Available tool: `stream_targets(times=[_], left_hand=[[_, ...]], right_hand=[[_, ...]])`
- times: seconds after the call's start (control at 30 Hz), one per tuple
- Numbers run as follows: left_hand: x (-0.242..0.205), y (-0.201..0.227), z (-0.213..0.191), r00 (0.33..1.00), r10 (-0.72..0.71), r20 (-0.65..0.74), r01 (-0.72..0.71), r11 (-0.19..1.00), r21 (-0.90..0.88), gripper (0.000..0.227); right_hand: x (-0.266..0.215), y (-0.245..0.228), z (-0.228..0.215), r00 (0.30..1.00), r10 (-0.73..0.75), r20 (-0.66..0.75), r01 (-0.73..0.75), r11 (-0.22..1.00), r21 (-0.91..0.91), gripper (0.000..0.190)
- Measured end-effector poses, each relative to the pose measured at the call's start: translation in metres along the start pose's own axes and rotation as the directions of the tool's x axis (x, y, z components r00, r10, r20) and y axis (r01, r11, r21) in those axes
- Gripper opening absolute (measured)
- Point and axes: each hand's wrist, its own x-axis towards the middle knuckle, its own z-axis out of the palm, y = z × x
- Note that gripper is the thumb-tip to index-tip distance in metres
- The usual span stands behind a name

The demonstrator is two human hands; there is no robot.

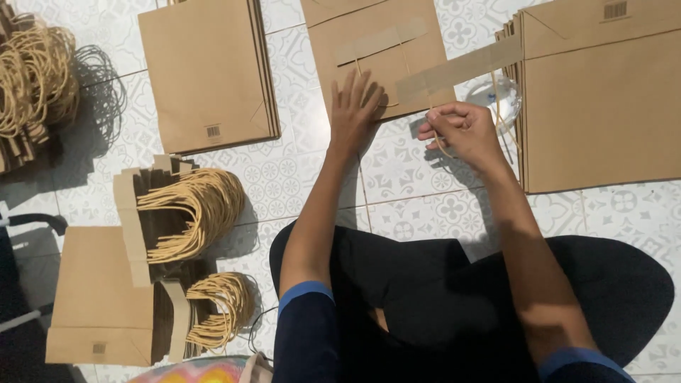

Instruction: The person sits on the floor and assembles flat paper bags by applying glue to the handle tabs and pressing them onto the bag body. They repeat this process for multiple bags, using a small stick to spread the adhesive.

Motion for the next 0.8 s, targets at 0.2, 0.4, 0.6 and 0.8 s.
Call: stream_targets(times=[0.2, 0.4, 0.6, 0.8], left_hand=[[-0.012, -0.007, 0.029, 0.989, -0.055, 0.14, 0.072, 0.99, -0.121, 0.044], [-0.032, 0.002, -0.008, 0.983, -0.181, 0.009, 0.178, 0.955, -0.236, 0.045], [-0.007, 0.028, -0.097, 0.978, -0.17, 0.118, 0.205, 0.883, -0.422, 0.066], [-0.004, 0.036, -0.122, 0.971, -0.226, 0.076, 0.236, 0.864, -0.445, 0.038]], right_hand=[[-0.001, -0.009, 0.005, 0.998, 0.05, -0.043, -0.054, 0.995, -0.079, 0.014], [-0.017, -0.04, -0.012, 0.992, -0.084, -0.092, 0.072, 0.99, -0.121, 0.006], [-0.03, -0.053, -0.026, 0.97, -0.223, -0.094, 0.212, 0.97, -0.122, 0.01], [-0.035, -0.053, -0.02, 0.944, -0.324, 0.065, 0.33, 0.909, -0.257, 0.001]])
